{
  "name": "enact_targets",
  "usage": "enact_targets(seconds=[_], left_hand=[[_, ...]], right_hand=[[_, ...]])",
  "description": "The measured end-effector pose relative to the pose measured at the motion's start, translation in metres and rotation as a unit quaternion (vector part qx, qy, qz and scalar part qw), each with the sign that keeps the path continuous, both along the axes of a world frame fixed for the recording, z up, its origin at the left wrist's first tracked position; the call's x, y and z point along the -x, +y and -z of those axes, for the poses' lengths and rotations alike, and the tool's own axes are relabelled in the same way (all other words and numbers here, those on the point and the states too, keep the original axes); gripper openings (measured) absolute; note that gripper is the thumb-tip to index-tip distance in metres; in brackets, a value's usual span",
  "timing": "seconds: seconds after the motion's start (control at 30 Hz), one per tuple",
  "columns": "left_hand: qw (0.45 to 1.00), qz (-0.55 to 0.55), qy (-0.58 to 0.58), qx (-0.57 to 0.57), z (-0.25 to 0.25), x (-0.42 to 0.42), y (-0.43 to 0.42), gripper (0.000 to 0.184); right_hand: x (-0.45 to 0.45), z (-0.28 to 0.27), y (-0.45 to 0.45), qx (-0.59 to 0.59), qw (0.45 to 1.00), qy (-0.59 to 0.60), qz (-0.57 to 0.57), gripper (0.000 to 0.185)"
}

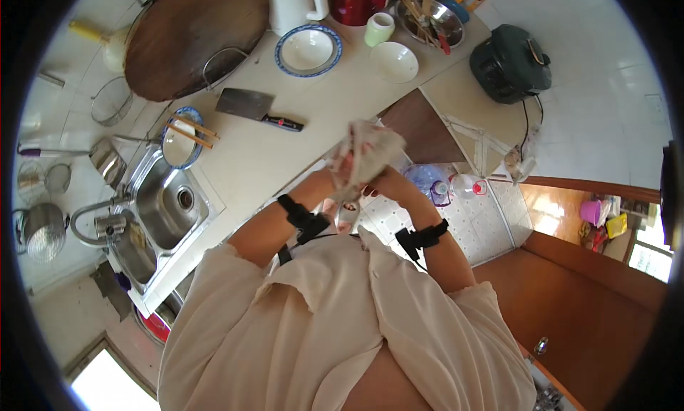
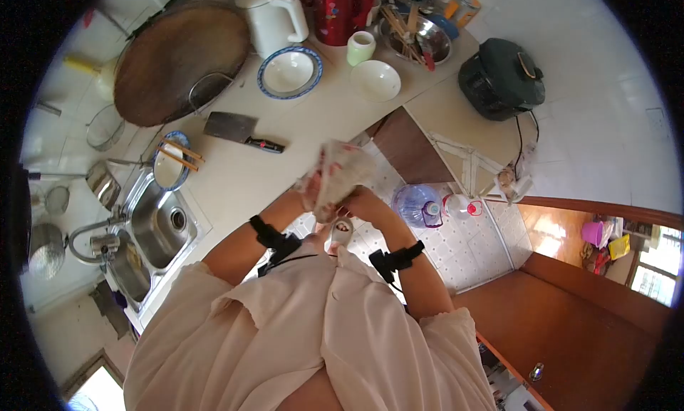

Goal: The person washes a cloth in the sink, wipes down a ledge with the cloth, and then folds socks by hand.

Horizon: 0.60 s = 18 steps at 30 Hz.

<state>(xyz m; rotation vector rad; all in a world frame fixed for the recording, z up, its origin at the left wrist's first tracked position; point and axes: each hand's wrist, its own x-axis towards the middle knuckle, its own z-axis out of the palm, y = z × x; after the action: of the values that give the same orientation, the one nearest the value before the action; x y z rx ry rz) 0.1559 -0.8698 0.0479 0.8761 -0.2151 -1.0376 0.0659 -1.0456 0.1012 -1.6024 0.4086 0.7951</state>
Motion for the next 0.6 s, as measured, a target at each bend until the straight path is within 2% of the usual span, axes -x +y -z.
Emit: enact_targets(seconds=[0.03,0.07,0.1,0.17,0.2,0.3,0.37,0.4,0.5,0.53,0.6], left_hand=[[0.999,-0.014,-0.012,-0.032,0.001,-0.012,0.003,0.089],[0.997,-0.028,-0.03,-0.059,0.003,-0.019,-0.001,0.09],[0.995,-0.038,-0.046,-0.082,0.003,-0.021,-0.007,0.091],[0.99,-0.09,-0.088,-0.07,-0.003,-0.009,-0.043,0.087],[0.985,-0.126,-0.111,-0.046,-0.009,0.001,-0.065,0.083],[0.976,-0.175,-0.13,0.002,-0.019,0.016,-0.109,0.076],[0.988,-0.12,-0.092,0.024,-0.019,0.01,-0.122,0.075],[0.994,-0.079,-0.068,0.035,-0.015,0.007,-0.124,0.074],[0.997,0.047,-0.027,0.057,-0.019,0.008,-0.137,0.072],[0.995,0.073,-0.032,0.055,-0.021,0.013,-0.144,0.071],[0.99,0.114,-0.056,0.055,-0.03,0.032,-0.163,0.069]], right_hand=[[-0.002,0.004,-0.007,0.004,1.0,-0.002,0.007,0.04],[-0.004,0.009,-0.017,-0.094,0.988,0.002,0.124,0.041],[-0.004,0.011,-0.025,-0.19,0.952,0.004,0.241,0.041],[-0.015,0.003,-0.019,-0.212,0.929,0.005,0.305,0.039],[-0.018,0.0,-0.015,-0.293,0.897,-0.008,0.332,0.041],[-0.018,-0.007,-0.002,-0.525,0.758,-0.059,0.383,0.05],[-0.017,-0.009,-0.01,-0.66,0.633,-0.096,0.393,0.055],[-0.018,-0.03,-0.018,-0.627,0.667,-0.121,0.384,0.058],[0.009,-0.052,-0.048,-0.641,0.632,-0.126,0.417,0.063],[0.012,-0.071,-0.05,-0.609,0.622,-0.132,0.475,0.063],[0.029,-0.085,-0.061,-0.578,0.631,-0.186,0.483,0.063]])
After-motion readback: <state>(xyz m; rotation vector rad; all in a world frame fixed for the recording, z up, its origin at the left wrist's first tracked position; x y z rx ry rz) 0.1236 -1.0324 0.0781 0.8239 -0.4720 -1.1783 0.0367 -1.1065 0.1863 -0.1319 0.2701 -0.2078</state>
